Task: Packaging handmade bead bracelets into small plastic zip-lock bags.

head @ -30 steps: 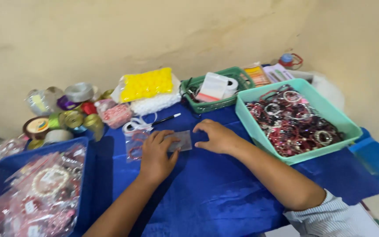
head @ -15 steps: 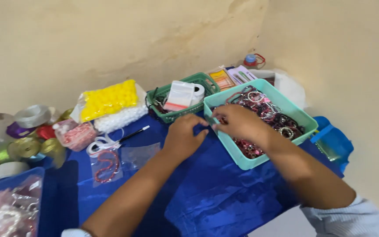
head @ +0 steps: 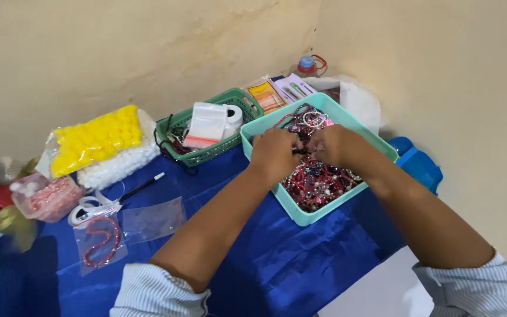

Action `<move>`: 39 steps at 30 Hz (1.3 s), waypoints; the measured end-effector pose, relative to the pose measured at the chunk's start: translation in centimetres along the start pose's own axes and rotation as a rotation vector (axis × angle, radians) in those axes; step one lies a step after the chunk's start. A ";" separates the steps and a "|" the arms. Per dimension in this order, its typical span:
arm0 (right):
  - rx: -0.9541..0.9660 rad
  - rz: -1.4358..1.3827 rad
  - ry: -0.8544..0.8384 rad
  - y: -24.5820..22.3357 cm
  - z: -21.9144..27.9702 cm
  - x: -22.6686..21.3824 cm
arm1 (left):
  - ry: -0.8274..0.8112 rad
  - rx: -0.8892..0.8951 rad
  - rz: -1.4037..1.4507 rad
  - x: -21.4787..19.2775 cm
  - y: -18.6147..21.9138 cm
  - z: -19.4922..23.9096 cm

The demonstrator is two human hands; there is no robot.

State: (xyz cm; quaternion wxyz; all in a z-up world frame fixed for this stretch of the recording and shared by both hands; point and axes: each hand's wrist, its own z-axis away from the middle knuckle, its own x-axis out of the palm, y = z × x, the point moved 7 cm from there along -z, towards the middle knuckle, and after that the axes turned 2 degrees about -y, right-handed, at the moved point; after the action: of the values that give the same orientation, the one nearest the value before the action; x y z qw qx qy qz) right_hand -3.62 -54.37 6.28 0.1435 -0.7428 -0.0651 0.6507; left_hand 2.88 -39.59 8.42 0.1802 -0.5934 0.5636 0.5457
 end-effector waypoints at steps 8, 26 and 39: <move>0.095 0.116 -0.043 2.4 -0.1 2.0 | -0.244 -0.052 -0.190 4.9 0.8 -2.9; 0.142 0.037 0.003 2.1 0.1 1.7 | -0.299 -0.139 -0.179 7.8 -0.7 -3.6; 0.015 -0.174 0.093 -2.3 0.2 -2.1 | -0.099 -0.147 0.098 3.1 -2.8 -2.6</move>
State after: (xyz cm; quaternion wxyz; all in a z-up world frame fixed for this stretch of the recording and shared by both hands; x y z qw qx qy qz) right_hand -3.86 -52.71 8.91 0.2078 -0.7626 -0.1176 0.6012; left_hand 5.71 -42.37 5.59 0.1371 -0.5490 0.5406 0.6225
